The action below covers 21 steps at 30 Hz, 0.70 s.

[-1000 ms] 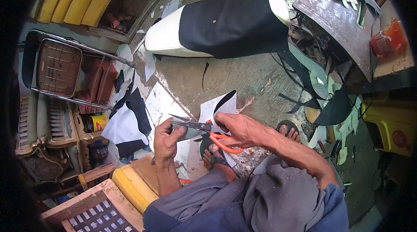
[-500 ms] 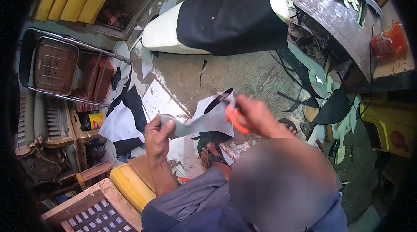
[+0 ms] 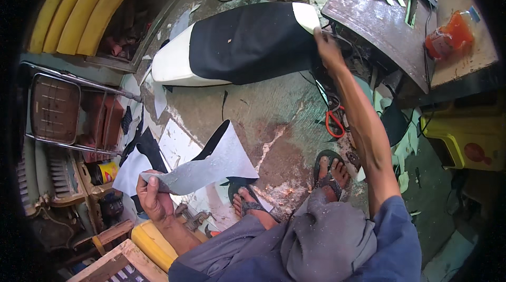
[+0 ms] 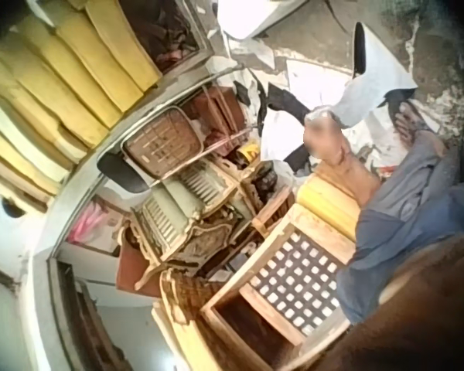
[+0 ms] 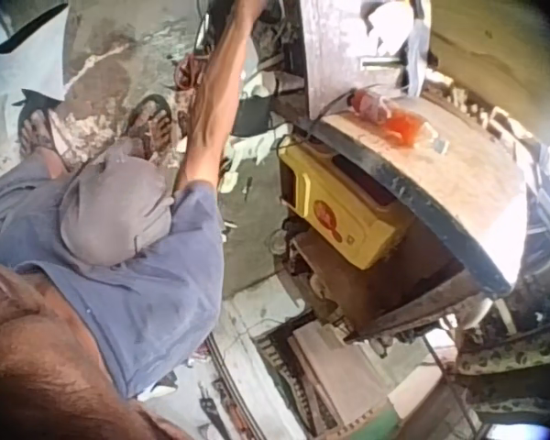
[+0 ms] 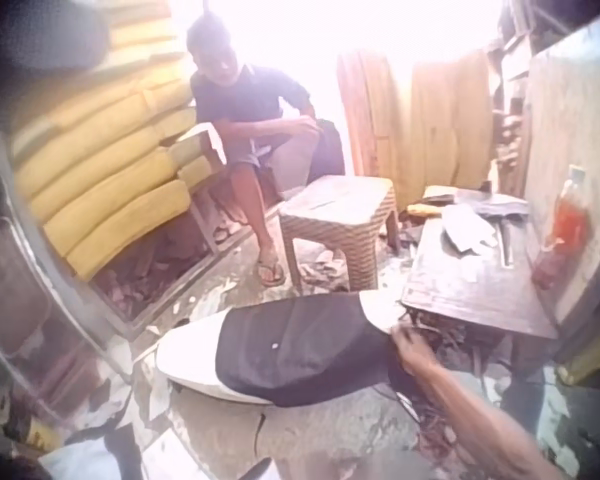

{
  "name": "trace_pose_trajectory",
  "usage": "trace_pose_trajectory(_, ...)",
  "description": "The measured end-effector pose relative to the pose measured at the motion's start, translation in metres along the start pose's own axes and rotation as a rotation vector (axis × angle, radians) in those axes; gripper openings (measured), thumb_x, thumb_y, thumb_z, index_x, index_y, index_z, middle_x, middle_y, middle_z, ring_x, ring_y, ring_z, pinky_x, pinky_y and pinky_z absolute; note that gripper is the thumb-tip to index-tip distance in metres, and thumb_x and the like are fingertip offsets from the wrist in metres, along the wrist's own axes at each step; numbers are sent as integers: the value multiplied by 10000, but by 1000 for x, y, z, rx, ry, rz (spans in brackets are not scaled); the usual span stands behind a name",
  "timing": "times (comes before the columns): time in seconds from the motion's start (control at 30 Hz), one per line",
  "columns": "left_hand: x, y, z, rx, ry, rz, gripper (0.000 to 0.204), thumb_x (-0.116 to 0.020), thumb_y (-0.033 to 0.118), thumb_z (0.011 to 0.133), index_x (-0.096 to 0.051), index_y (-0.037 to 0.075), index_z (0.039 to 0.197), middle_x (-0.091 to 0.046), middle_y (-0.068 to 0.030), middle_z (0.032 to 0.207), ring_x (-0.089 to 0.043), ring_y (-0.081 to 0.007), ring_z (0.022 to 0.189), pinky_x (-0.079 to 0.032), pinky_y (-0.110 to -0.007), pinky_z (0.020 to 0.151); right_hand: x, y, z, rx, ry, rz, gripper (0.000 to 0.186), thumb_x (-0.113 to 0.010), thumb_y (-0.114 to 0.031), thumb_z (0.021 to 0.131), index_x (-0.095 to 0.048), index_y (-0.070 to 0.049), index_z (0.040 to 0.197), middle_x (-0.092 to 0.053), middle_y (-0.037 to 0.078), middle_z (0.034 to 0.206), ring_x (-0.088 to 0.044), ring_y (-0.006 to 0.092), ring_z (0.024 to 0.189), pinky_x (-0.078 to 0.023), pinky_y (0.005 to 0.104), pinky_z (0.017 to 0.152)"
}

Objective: The person is sitting on the floor in a workshop, using scissors to cut a piece of black fabric. They then drape the fabric over a white foam seat, smooth it out, and trim the excess material to fit the seat's shape. The person also cuts a smaller piece of patterned fabric and places it on the seat.

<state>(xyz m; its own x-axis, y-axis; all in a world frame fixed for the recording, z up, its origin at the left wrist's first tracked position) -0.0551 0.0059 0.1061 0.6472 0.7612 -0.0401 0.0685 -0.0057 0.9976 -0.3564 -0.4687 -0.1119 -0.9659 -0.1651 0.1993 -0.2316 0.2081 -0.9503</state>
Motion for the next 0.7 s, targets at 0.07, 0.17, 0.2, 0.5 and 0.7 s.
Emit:
trace_pose_trajectory(0.07, 0, -1, -1, -1, 24, 3, 199, -737, 150, 877, -667, -19, 955, -684, -95, 871, -626, -157, 782, -493, -297, 792, -7, 36, 46, -222, 62, 393, 535, -607, -523, 982, -635, -108, 1318, -651, 76, 1311, -624, 221, 1121, -465, 357, 959)
trace_pose_trajectory(0.17, 11, 4, -7, -25, 73, 18, 203, -741, 150, 869, -666, -18, 954, -686, -99, 861, -636, -166, 770, -500, -304, 788, -23, 38, 55, -296, -5, 609, 428, -609, -474, 987, -643, -158, 1272, -677, 25, 1205, -626, 176, 1003, -466, 331, 824)
trace_pose_trajectory(0.2, 13, 5, -10, -33, 83, 21, 205, -742, 150, 866, -665, -18, 954, -686, -100, 858, -639, -170, 766, -502, -307, 786, -20, 40, 50, -297, -33, 606, 420, -606, -462, 986, -636, -160, 1277, -680, 14, 1183, -626, 166, 987, -464, 325, 799)
trace_pose_trajectory(0.5, 45, 42, -21, -104, 155, -22, 230, -734, 179, 872, -632, 8, 987, -667, -120, 833, -646, -216, 749, -530, -339, 749, -14, 115, -284, -567, -474, 527, 476, -602, -394, 979, -559, -24, 1276, -691, 113, 1073, -670, 236, 916, -548, 406, 824)
trace_pose_trajectory(0.7, 64, 53, -17, -289, 194, -11, 207, -699, 161, 873, -623, 7, 990, -632, -102, 865, -616, -201, 784, -498, -326, 762, -3, 14, -324, 174, -1354, -1004, 457, -640, -438, 965, -691, -61, 1219, -717, 230, 1071, -677, 293, 1050, -512, 422, 931)
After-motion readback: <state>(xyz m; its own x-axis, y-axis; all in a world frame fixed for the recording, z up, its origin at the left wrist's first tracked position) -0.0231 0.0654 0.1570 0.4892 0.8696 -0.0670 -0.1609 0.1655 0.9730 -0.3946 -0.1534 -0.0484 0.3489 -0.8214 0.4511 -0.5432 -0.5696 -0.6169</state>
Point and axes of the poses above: each hand's wrist, its own z-axis towards the middle knuckle, its own x-axis out of the back of the hand, y = z × x, the point moved 6 cm from there along z, towards the middle knuckle
